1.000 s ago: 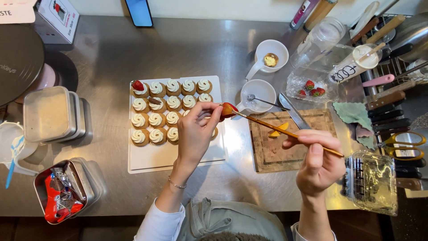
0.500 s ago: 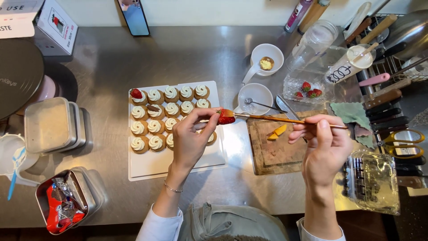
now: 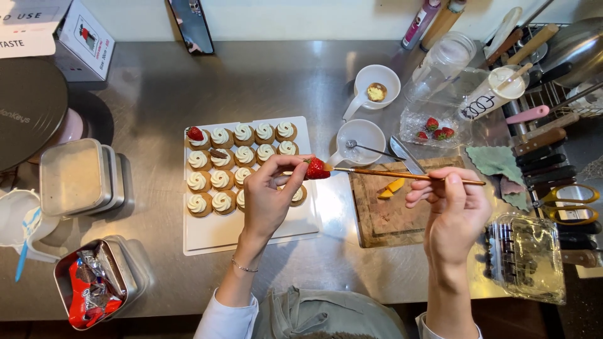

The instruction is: A person prepares fresh strawberries by trimming them and then carefully places them on top of a tray of frosted cupcakes.

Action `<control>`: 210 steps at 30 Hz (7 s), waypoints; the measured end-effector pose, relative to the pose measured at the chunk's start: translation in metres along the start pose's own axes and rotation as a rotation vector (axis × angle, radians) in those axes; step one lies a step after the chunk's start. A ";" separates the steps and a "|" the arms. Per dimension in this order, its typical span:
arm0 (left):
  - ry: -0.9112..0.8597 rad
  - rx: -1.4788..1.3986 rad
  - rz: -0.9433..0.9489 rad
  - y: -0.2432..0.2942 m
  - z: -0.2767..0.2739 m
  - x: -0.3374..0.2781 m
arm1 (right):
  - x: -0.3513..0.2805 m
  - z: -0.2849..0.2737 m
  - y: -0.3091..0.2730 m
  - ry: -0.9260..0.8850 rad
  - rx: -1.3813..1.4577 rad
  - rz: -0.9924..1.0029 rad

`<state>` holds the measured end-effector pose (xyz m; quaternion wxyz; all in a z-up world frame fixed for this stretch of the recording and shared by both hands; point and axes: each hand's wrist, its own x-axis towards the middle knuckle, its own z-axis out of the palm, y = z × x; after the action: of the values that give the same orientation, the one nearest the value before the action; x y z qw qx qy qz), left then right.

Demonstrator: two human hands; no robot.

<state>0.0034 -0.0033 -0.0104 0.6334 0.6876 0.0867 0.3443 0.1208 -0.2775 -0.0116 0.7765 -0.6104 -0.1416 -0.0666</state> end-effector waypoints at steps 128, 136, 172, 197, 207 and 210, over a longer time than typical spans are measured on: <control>-0.161 1.158 0.124 -0.195 -0.160 0.067 | 0.030 -0.025 0.098 0.128 -0.343 0.100; -0.005 0.932 0.266 -0.094 -0.095 0.103 | 0.034 0.004 0.145 -0.066 -0.631 0.094; -1.120 0.588 0.100 -0.288 0.336 0.184 | 0.066 -0.113 0.110 0.340 -0.326 0.482; -0.273 0.301 0.354 0.075 -0.063 0.025 | -0.045 0.150 0.013 -0.321 0.344 0.605; -0.189 0.298 0.229 0.089 -0.134 0.016 | -0.083 0.214 -0.006 -0.335 0.337 0.668; -0.174 0.279 0.188 0.098 -0.155 0.013 | -0.095 0.231 -0.006 -0.343 0.362 0.692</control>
<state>-0.1084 0.1122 0.0793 0.5018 0.8011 0.0136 0.3258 -0.0030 -0.0624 0.0155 0.8128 -0.4780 -0.0650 0.3265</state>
